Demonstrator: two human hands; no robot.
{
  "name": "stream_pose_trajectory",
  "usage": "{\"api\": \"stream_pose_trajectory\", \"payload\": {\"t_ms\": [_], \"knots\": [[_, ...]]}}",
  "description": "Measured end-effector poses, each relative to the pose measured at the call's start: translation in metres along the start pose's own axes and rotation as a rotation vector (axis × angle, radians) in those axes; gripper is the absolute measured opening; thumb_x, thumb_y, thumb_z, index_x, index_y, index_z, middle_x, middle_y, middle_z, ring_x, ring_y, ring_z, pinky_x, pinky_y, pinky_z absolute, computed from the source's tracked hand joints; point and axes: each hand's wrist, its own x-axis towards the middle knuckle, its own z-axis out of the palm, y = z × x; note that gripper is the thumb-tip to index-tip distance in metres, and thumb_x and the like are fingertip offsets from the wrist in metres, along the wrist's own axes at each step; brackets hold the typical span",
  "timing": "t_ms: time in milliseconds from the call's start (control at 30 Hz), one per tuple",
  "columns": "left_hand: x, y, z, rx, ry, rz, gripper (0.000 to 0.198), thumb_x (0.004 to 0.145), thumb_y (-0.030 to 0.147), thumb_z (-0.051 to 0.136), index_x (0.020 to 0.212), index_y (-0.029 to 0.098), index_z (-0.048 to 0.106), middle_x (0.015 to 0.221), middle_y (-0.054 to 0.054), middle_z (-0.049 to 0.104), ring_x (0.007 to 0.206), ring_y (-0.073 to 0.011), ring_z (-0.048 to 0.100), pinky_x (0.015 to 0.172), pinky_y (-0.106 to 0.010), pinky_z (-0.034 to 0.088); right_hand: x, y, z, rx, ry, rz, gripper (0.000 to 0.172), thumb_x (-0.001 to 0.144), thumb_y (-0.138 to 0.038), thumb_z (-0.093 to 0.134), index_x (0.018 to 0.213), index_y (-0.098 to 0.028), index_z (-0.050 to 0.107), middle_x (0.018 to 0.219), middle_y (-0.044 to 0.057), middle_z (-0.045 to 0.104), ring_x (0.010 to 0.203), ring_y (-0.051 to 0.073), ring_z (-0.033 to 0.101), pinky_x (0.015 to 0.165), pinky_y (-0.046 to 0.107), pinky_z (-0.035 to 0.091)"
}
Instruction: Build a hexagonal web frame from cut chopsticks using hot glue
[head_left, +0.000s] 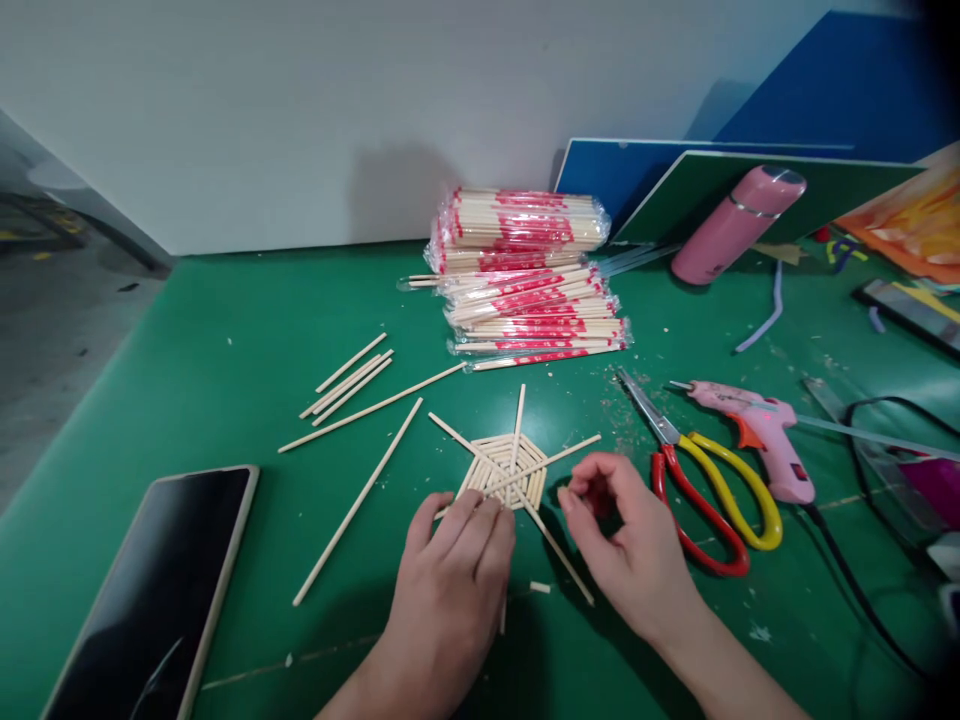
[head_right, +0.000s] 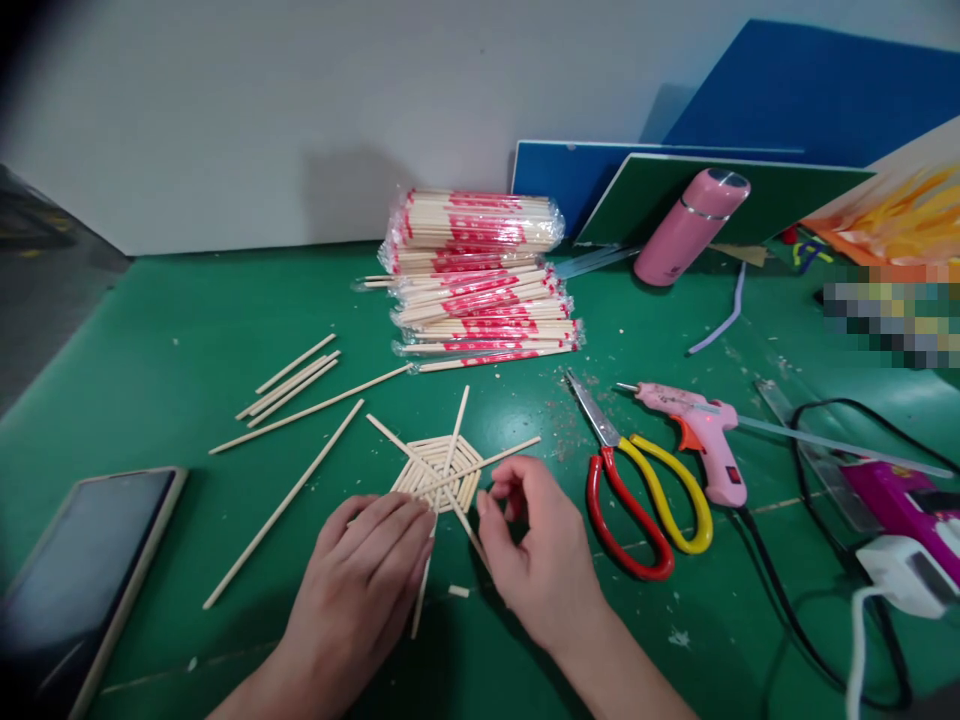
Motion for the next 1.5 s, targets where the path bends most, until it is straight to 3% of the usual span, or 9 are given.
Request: {"api": "stream_pose_trajectory", "payload": {"t_ms": [200, 333, 433, 567, 667, 900, 1100, 1300, 1500], "knots": [[0.003, 0.007, -0.022, -0.038, 0.070, -0.102, 0.016, 0.079, 0.014, 0.046, 0.084, 0.017, 0.061, 0.084, -0.005, 0.063, 0.086, -0.0209, 0.052, 0.081, -0.039, 0.034, -0.012, 0.016, -0.020, -0.026, 0.185, -0.001, 0.012, 0.079, -0.028, 0.052, 0.073, -0.020, 0.046, 0.061, -0.004, 0.049, 0.051, 0.009, 0.045, 0.047, 0.020, 0.036], [-0.008, 0.024, -0.021, -0.102, -0.067, -0.060, 0.011, 0.080, 0.018, 0.048, 0.079, 0.019, 0.059, 0.076, -0.001, 0.059, 0.085, -0.0177, 0.049, 0.086, -0.039, 0.029, -0.016, 0.024, -0.025, -0.005, 0.225, -0.012, 0.018, 0.081, -0.030, 0.049, 0.068, -0.020, 0.043, 0.056, -0.005, 0.043, 0.047, 0.008, 0.039, 0.044, 0.020, 0.033], [-0.014, 0.035, -0.014, 0.028, -0.154, 0.027, 0.015, 0.080, 0.014, 0.044, 0.085, 0.017, 0.058, 0.080, -0.003, 0.058, 0.091, -0.0198, 0.046, 0.091, -0.044, 0.023, -0.017, 0.024, -0.025, 0.001, 0.214, -0.038, 0.017, 0.080, -0.030, 0.050, 0.068, -0.020, 0.043, 0.054, -0.006, 0.040, 0.045, 0.008, 0.038, 0.043, 0.020, 0.033], [-0.014, 0.041, -0.011, 0.137, -0.235, 0.107, 0.020, 0.077, 0.007, 0.041, 0.083, 0.015, 0.058, 0.080, -0.005, 0.058, 0.093, -0.0225, 0.045, 0.092, -0.048, 0.022, -0.017, 0.021, -0.025, -0.011, 0.199, -0.067, 0.018, 0.079, -0.029, 0.051, 0.066, -0.020, 0.044, 0.052, -0.007, 0.039, 0.045, 0.008, 0.037, 0.044, 0.020, 0.033], [-0.011, 0.041, -0.010, 0.141, -0.253, 0.080, 0.019, 0.076, 0.007, 0.042, 0.080, 0.016, 0.058, 0.077, -0.004, 0.056, 0.091, -0.0225, 0.044, 0.091, -0.049, 0.023, -0.017, 0.019, -0.027, -0.024, 0.172, -0.067, 0.018, 0.079, -0.030, 0.051, 0.066, -0.020, 0.044, 0.052, -0.006, 0.040, 0.046, 0.008, 0.039, 0.045, 0.020, 0.033], [0.006, 0.032, -0.006, 0.141, -0.205, -0.116, 0.017, 0.078, 0.012, 0.045, 0.069, 0.018, 0.058, 0.070, -0.003, 0.056, 0.085, -0.0218, 0.045, 0.085, -0.047, 0.028, -0.015, 0.016, -0.029, -0.043, 0.111, -0.047, 0.019, 0.080, -0.030, 0.049, 0.066, -0.020, 0.042, 0.053, -0.006, 0.040, 0.046, 0.008, 0.038, 0.047, 0.021, 0.034], [0.026, 0.022, -0.005, 0.111, -0.207, -0.159, 0.019, 0.079, 0.015, 0.045, 0.068, 0.019, 0.060, 0.068, -0.003, 0.058, 0.079, -0.0216, 0.045, 0.076, -0.044, 0.031, -0.015, 0.022, -0.025, -0.080, 0.119, -0.035, 0.019, 0.079, -0.031, 0.051, 0.066, -0.021, 0.042, 0.053, -0.006, 0.040, 0.046, 0.008, 0.040, 0.046, 0.020, 0.033], [0.028, 0.014, -0.002, 0.053, -0.193, -0.238, 0.020, 0.079, 0.015, 0.047, 0.068, 0.020, 0.063, 0.069, -0.003, 0.058, 0.078, -0.0212, 0.046, 0.074, -0.043, 0.030, -0.016, 0.023, -0.023, -0.142, 0.077, -0.030, 0.017, 0.078, -0.031, 0.052, 0.066, -0.020, 0.044, 0.053, -0.006, 0.042, 0.045, 0.008, 0.040, 0.045, 0.020, 0.033], [0.023, 0.008, 0.003, -0.074, -0.095, -0.279, 0.015, 0.079, 0.017, 0.048, 0.073, 0.017, 0.061, 0.072, -0.003, 0.057, 0.075, -0.0182, 0.047, 0.070, -0.036, 0.034, -0.016, 0.019, -0.022, -0.197, 0.010, -0.058, 0.017, 0.078, -0.029, 0.051, 0.066, -0.020, 0.044, 0.054, -0.005, 0.043, 0.046, 0.009, 0.041, 0.046, 0.021, 0.033]]}}
